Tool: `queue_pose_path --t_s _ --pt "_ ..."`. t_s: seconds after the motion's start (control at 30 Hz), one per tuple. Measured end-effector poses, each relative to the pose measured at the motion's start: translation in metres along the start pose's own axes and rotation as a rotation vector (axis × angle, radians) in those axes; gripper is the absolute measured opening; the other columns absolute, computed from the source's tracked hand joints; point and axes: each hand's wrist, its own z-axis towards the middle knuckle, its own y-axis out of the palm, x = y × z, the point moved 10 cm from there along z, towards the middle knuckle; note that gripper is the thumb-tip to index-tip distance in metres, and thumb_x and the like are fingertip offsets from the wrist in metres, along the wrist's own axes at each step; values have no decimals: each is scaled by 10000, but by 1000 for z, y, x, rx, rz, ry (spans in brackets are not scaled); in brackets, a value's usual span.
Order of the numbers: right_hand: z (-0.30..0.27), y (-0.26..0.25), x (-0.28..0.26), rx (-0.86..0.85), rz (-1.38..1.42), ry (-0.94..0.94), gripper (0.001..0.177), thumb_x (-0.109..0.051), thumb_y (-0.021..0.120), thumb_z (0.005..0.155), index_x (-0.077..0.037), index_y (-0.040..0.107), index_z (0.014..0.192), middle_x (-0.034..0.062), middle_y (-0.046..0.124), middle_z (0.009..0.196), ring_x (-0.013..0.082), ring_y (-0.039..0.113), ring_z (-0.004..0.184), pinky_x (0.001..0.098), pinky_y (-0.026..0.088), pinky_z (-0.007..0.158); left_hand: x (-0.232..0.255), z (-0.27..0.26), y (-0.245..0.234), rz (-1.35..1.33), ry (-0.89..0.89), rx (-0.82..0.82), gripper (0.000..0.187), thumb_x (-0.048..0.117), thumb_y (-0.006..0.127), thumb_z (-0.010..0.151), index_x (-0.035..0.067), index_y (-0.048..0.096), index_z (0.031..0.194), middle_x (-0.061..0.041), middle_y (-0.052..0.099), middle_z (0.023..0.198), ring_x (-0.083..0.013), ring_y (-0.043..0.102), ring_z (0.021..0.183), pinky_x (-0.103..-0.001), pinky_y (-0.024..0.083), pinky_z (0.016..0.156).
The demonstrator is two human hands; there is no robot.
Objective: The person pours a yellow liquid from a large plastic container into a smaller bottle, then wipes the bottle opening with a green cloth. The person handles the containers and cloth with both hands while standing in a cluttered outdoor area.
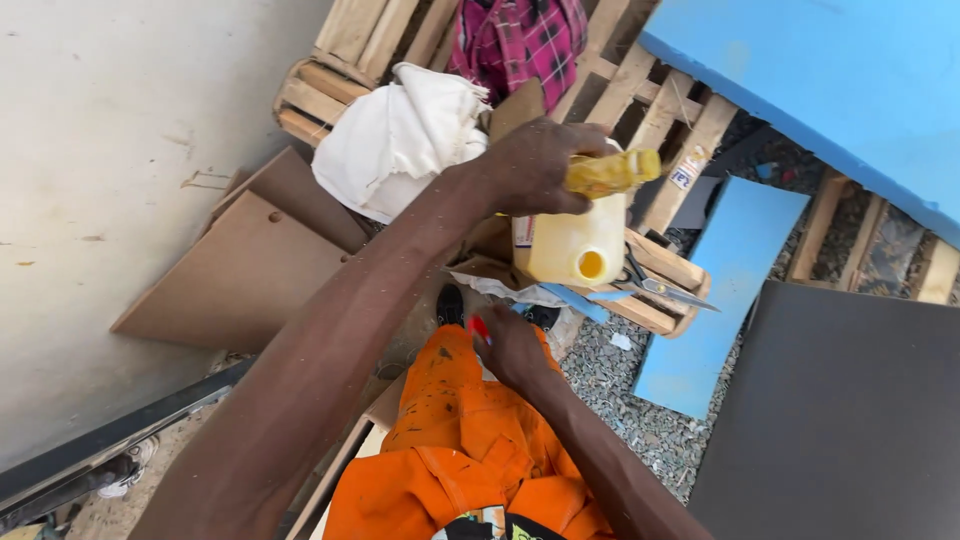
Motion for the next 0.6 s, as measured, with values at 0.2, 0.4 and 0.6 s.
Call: queue_pose_path --t_s 0.2,0.4,0.6 --pt "92 -4 -15 228 -213 -23 391 -318 459 1055 -94 610 1337 199 624 1144 403 654 1105 418 610 795 -3 7 4 -9 9 -35 498 252 886 700 200 733 1171 -152 640 1406 -457 689 1137 -503 552 923" --pt "109 44 -31 147 -118 94 379 -411 523 1003 -197 631 1297 94 649 1117 313 675 1091 395 594 826 -23 18 17 73 45 -71 516 382 885 646 271 735 1127 -8 742 1235 -365 747 1055 -477 582 907" --pt "117 71 -44 76 -17 208 373 -505 587 952 -301 651 1257 -12 674 1091 223 696 1077 371 577 858 -13 14 10 41 68 -75 460 303 880 651 283 761 1094 -46 712 1240 -397 754 1019 -474 602 903"
